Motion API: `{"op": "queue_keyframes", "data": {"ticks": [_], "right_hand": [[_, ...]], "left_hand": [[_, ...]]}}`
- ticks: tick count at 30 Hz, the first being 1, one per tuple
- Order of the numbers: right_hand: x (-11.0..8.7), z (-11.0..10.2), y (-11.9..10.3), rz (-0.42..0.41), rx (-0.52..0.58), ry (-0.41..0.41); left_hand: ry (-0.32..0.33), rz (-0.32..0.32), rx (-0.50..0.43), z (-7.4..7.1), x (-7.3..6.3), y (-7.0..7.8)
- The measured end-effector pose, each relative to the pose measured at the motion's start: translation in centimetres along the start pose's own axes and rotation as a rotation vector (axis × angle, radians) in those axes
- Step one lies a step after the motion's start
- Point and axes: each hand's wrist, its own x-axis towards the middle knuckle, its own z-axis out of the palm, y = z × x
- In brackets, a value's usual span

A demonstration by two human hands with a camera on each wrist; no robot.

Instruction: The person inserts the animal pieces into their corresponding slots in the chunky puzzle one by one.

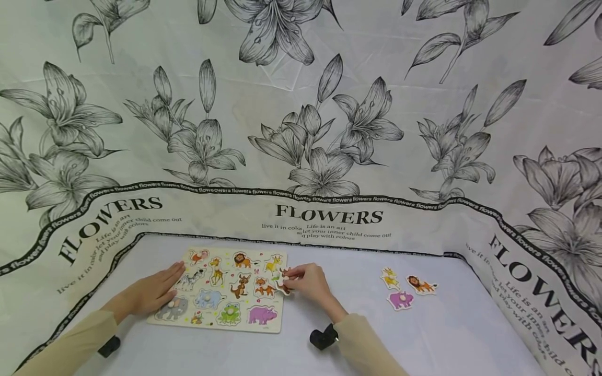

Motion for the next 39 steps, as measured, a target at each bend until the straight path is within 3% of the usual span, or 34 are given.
{"op": "queue_keyframes", "data": {"ticks": [9, 20, 32, 39], "right_hand": [[0.3, 1.2, -1.2, -0.024, 0.019, -0.040], [0.9, 2.8, -2.5, -0.050, 0.035, -0.072], [1.5, 4.7, -3.6, -0.060, 0.025, -0.118], [1.7, 5.8, -4.1, -0.114, 0.017, -0.116]], "left_hand": [[0.047, 0.036, 0.046, 0.2, -0.1, -0.3], [0.044, 0.046, 0.122, 0.3, 0.2, -0.9], [0.066, 0.051, 0.131, 0.6, 0.0, -0.8], [0.088, 0.059, 0.127, 0.5, -0.1, -0.6]]}}
